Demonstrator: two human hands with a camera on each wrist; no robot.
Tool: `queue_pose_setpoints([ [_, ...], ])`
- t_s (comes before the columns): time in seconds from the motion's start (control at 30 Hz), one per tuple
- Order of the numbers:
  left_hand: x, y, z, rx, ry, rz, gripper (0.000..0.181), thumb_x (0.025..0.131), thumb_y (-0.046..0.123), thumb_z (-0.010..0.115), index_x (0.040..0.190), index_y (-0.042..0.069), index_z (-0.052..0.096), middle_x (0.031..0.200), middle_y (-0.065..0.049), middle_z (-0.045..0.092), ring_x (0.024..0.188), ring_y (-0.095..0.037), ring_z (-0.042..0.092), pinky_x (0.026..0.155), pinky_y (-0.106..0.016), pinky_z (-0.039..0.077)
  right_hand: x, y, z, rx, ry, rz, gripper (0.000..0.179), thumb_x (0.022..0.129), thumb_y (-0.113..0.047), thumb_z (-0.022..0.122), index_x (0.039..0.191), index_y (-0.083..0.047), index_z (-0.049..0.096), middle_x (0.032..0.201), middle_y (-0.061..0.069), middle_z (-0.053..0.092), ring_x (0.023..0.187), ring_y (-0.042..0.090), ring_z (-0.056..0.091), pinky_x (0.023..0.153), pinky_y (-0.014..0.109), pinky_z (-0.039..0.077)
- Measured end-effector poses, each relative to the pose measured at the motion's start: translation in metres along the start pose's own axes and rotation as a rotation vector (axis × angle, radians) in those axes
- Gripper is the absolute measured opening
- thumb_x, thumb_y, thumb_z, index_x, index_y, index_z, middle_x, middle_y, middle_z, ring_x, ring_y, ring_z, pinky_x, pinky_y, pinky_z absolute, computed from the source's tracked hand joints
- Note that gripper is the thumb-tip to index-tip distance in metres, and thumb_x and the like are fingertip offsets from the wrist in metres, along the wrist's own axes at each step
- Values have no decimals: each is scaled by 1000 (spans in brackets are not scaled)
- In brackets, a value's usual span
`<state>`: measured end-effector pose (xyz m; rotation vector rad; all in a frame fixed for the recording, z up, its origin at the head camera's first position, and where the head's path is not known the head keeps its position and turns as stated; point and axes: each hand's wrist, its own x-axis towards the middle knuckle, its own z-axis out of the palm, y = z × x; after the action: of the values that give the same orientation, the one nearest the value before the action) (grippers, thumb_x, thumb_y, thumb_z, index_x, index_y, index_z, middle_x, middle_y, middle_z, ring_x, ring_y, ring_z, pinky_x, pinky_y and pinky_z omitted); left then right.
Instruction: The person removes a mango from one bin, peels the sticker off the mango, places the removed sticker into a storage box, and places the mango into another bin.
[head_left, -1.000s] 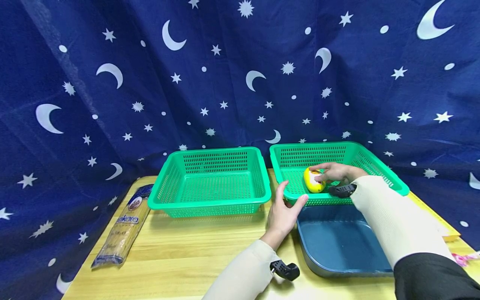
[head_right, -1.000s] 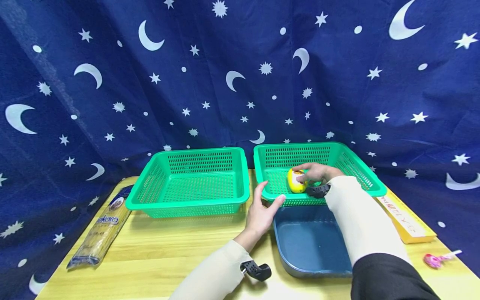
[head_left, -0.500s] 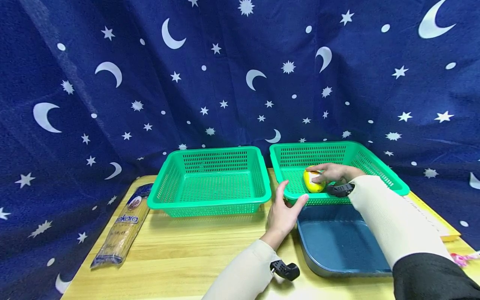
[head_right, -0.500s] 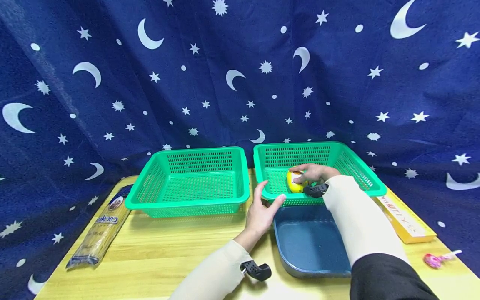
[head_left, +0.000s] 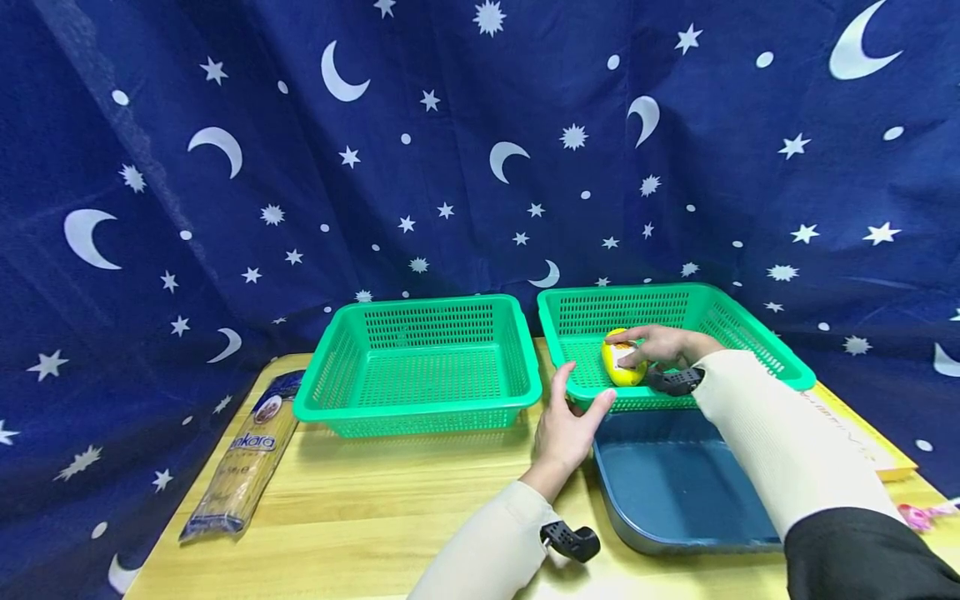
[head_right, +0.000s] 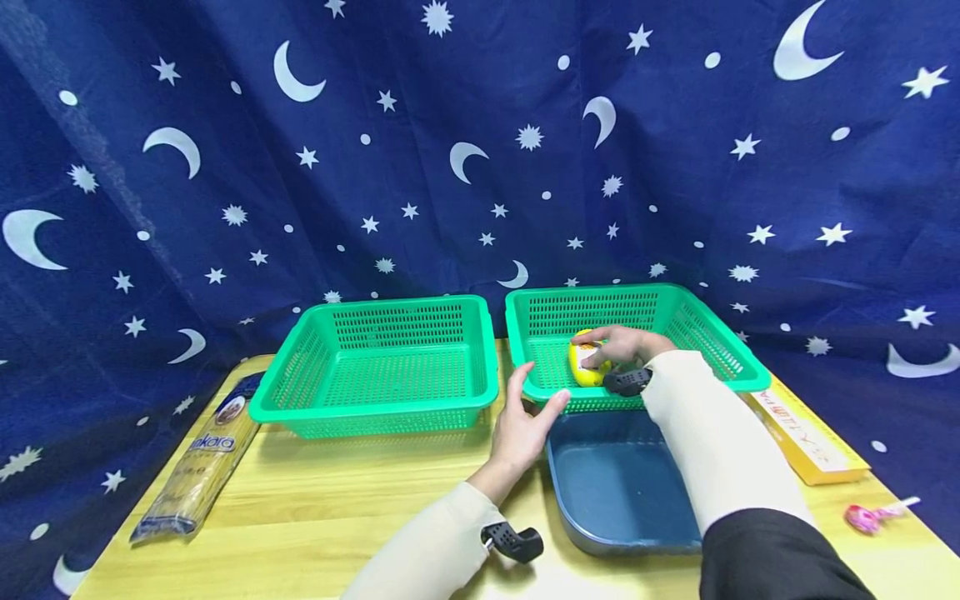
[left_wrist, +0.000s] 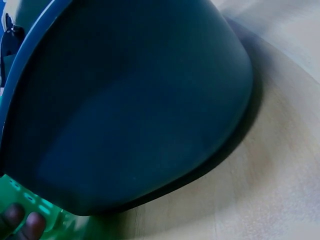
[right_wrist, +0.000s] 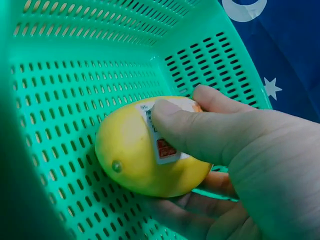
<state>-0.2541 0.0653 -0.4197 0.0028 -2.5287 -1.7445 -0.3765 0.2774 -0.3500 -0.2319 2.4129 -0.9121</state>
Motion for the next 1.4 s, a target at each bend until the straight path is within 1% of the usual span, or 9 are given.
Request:
queue_pose_setpoints([
  [0.13,-1,1,-1,-4,6,14,64,81,68,64,137,61,34,75,9,57,66,-6,50,56,-28,37,-3,-3,-1,27,-3,5,68,96,-24,64,153,-8,32,147,29,33,117,33,52,91,44,52],
  [0.3,-2,0,0,-14,1,26,65,81,69,64,138,59,34,75,7,57,64,-7,50,54,-28,36,-7,-4,-3,31,1,0,67,97,-23,63,154,-7,31,148,29,31,121,35,51,95,51,51],
  [0.53,-3,0,-2,-12,-9,5,65,80,71,63,137,62,32,75,9,56,66,-8,51,57,-29,37,-19,-7,-4,41,14,-16,69,97,-26,63,155,-9,30,153,30,23,127,40,46,98,55,49],
  [0.67,-2,-1,-3,-9,-22,8,67,80,72,63,138,62,31,75,8,57,68,-8,52,58,-29,38,-28,-9,-8,45,26,-11,68,97,-25,62,155,-9,28,150,29,27,120,35,52,98,54,49],
  [0.77,-2,-1,-3,1,-23,28,68,80,72,62,139,60,30,74,8,57,67,-8,52,58,-29,38,-34,-9,-12,51,29,-18,67,98,-23,60,155,-8,27,146,28,31,114,29,55,99,54,49],
  [0.93,-2,0,-2,-2,-24,48,68,82,68,64,141,56,32,71,6,55,63,-9,50,55,-29,37,-45,-7,-13,71,36,-37,67,99,-23,60,155,-8,27,147,28,30,118,30,54,103,57,46],
  [1.13,-3,2,-5,-2,-35,38,68,82,69,63,141,56,32,68,5,53,62,-11,49,56,-29,36,-53,-10,-11,108,49,-25,68,97,-23,62,155,-10,28,150,29,26,120,32,52,103,56,46],
  [1.23,-4,2,-6,13,-39,34,69,82,70,62,142,56,31,68,5,53,63,-12,50,58,-30,37,-58,-11,-12,99,59,-26,68,97,-23,62,155,-11,29,148,29,28,119,30,52,102,53,47],
  [1.4,-5,3,-7,31,-42,35,71,81,72,61,143,55,31,71,3,57,68,-14,52,63,-32,40,-66,-11,-14,77,69,-53,68,97,-24,62,155,-10,29,142,29,34,116,27,54,102,55,47],
])
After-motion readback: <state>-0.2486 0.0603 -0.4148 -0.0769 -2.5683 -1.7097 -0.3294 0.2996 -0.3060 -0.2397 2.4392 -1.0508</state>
